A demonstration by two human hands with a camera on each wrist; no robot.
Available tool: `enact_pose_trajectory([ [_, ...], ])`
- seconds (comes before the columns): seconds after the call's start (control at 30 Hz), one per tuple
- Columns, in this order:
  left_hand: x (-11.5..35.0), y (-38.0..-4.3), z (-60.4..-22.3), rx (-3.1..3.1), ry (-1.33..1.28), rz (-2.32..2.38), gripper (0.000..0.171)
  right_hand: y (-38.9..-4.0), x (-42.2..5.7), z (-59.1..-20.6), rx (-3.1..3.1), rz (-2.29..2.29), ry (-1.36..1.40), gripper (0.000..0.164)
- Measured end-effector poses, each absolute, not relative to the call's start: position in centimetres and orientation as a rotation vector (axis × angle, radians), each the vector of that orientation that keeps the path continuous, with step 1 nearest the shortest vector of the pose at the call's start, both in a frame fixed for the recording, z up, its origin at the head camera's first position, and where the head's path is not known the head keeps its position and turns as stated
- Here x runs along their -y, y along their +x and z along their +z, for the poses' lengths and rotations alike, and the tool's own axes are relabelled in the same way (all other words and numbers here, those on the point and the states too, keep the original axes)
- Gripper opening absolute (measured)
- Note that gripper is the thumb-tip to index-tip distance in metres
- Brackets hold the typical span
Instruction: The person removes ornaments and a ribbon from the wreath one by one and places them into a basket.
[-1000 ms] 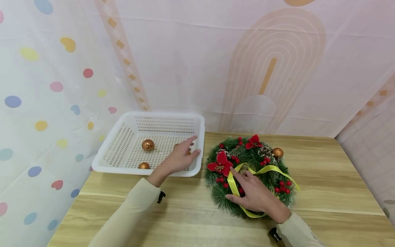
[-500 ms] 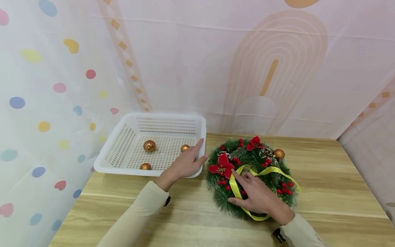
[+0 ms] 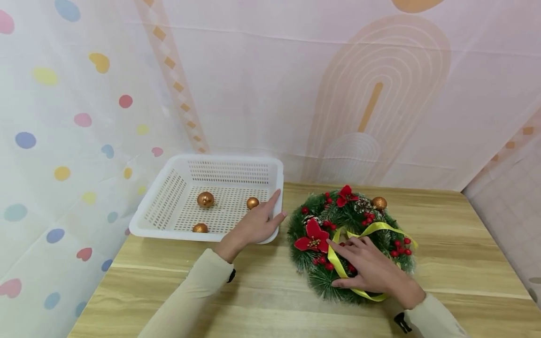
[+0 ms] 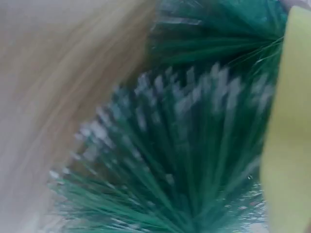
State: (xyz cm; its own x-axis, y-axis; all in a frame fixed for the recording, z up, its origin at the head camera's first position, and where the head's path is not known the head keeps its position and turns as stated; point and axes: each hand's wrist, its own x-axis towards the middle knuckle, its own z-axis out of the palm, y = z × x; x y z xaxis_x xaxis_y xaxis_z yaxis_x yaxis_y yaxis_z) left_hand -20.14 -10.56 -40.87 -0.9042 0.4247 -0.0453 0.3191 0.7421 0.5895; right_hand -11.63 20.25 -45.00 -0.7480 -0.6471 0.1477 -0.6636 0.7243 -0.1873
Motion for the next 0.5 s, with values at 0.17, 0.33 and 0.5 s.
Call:
enact_pose_trajectory([
  [0.17,10.5,-20.3,-40.9,-2.767,0.593,0.880,0.068,-10.8,-19.4,-44.4,2.809,0.266,0.959,0.090],
  [0.33,10.4,-20.3,-41.0,-2.775,0.624,0.878,0.069,-9.9,-17.7,-42.8,2.880,0.262,0.729,0.085],
  [0.5,10.6,-20.3,-41.0,-2.772,0.612,0.877,0.069,-9.8,-15.6,-41.2,2.891,0.433,0.541,0.081],
])
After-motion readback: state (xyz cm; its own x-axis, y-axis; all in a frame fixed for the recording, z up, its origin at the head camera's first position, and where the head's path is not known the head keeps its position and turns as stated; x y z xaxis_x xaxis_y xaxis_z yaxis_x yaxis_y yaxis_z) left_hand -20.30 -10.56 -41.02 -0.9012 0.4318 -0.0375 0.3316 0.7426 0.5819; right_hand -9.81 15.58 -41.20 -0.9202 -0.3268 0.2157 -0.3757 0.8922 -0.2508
